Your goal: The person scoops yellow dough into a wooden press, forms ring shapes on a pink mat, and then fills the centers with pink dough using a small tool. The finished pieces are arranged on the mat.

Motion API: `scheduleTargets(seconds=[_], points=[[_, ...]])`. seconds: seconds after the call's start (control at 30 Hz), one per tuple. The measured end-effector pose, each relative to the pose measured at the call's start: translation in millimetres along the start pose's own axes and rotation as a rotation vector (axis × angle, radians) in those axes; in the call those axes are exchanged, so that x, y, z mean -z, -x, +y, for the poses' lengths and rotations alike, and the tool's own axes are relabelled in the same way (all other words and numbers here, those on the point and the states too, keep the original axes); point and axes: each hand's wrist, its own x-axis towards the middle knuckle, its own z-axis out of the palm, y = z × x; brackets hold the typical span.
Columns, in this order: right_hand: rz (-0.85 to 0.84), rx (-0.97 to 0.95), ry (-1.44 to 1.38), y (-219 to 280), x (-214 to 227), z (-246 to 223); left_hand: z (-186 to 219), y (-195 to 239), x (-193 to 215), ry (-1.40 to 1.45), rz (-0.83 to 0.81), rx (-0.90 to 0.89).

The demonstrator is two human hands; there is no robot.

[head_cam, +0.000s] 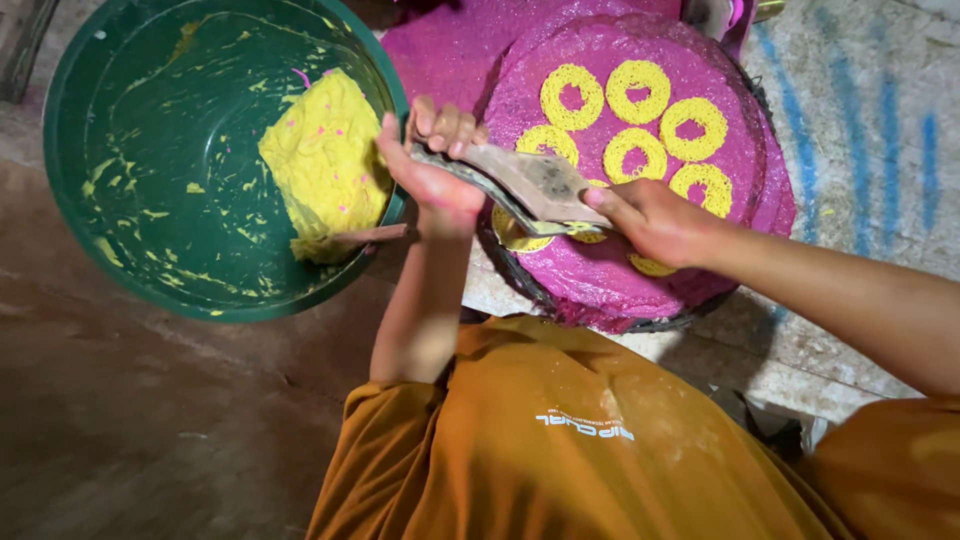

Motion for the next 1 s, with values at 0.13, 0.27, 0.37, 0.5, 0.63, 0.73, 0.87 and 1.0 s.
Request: scheduleTargets(seconds=[0.13, 0.27, 0.37, 0.5, 0.63, 0.73, 0.87, 1.0], points=[[-0.024, -0.144, 0.014, 4.8, 21.9, 5.6, -28.7, -2.6, 1.9, 0.089, 0.13, 0.036], [0.156, 0.065, 0.054, 1.9, 29.7, 7.2, -34.8, -24.1, -5.6, 0.08, -0.036, 0.017], [0.185, 0.149, -0.026, -2.7, 21.0, 14.8, -16.5, -31.0, -5.3, -0.094, -0.116, 0.132], [0.168, 0.232, -0.112, -7.6, 10.7, 37.0, -9.8, -1.5, 15.5, -0.78, 0.139, 0.436], [0.232, 0.389, -0.213, -11.2, -1.8, 58.8, -15.7, 28.6, 47.0, -0.874, 0.124, 0.649], [0.343, 0.391, -0.283, -14.1, -11.9, 65.2, -15.3, 45.4, 54.4, -0.955, 0.169, 0.576], [0.431, 0.396, -0.485, -9.3, -21.0, 72.4, -8.6, 82.3, 38.3, -1.51, -0.012, 0.021], [0.501, 0.458, -0.676, 4.1, -29.8, 89.4, -12.2, 109.0, 16.3, -1.997, -0.337, -0.351]])
